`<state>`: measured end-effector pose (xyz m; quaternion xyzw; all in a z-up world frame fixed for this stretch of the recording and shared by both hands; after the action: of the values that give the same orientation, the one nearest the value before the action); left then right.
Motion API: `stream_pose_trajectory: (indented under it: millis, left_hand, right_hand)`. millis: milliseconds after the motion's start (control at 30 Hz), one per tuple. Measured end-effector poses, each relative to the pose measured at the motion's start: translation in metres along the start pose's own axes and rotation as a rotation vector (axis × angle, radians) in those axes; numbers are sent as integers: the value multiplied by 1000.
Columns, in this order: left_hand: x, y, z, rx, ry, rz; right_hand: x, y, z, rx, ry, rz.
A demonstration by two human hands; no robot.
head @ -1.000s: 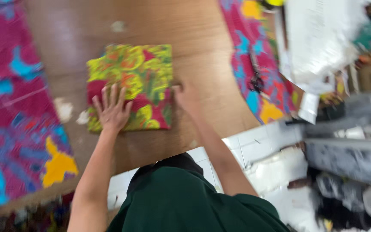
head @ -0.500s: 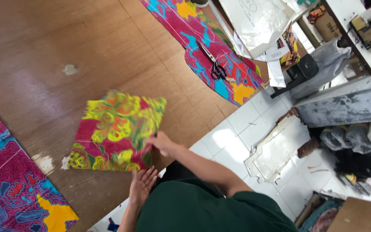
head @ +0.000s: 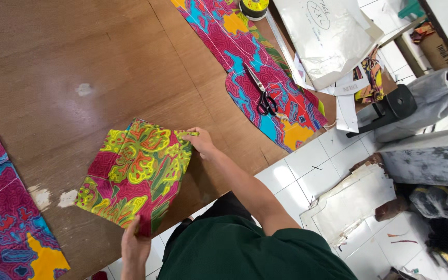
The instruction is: The person cuts a large piece of colorful patterned fabric into smaller pieces using shears. The person repeatedly positions the fabric, cuts along marked lines, and sets the cut pieces aside on the table.
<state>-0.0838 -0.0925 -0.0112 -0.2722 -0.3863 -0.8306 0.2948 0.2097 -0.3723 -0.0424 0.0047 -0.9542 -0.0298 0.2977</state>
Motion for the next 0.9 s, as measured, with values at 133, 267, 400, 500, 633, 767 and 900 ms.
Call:
stream_pose_trajectory:
  millis: [133, 267, 400, 500, 633, 767, 900]
  left_hand:
    - [37, 85, 41, -130, 65, 68]
    - [44, 224, 74, -169, 197, -69]
    - [-13, 395, 54, -243, 162, -420]
    - [-71, 527, -1, -280, 44, -615]
    - [-114, 693, -89, -280, -49, -945]
    - [-147, 777, -170, -344, -53, -858]
    - [-171, 765, -222, -486, 33, -813]
  right_hand:
    - [9, -34, -68, -106, -42, -329]
    - [27, -128, -162, -193, -152, -404]
    - [13, -260, -266, -70, -354, -190]
    - [-5, -374, -333, -60, -525, 2]
    - [3, -518, -378, -24, -743, 242]
    - [-7, -618, -354, 55, -778, 405]
    - [-55, -664, -287, 192, -596, 540]
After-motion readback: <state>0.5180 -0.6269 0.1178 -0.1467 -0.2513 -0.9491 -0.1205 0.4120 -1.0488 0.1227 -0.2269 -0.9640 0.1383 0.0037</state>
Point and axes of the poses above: each hand's wrist, its own x-axis away from the middle knuckle, its own y-axis out of the palm, z = x × y, the point moved 5 cm from there along -x, towards the middle knuckle, and after that the axes turned 7 degrees about x, right-handed, at the moved point
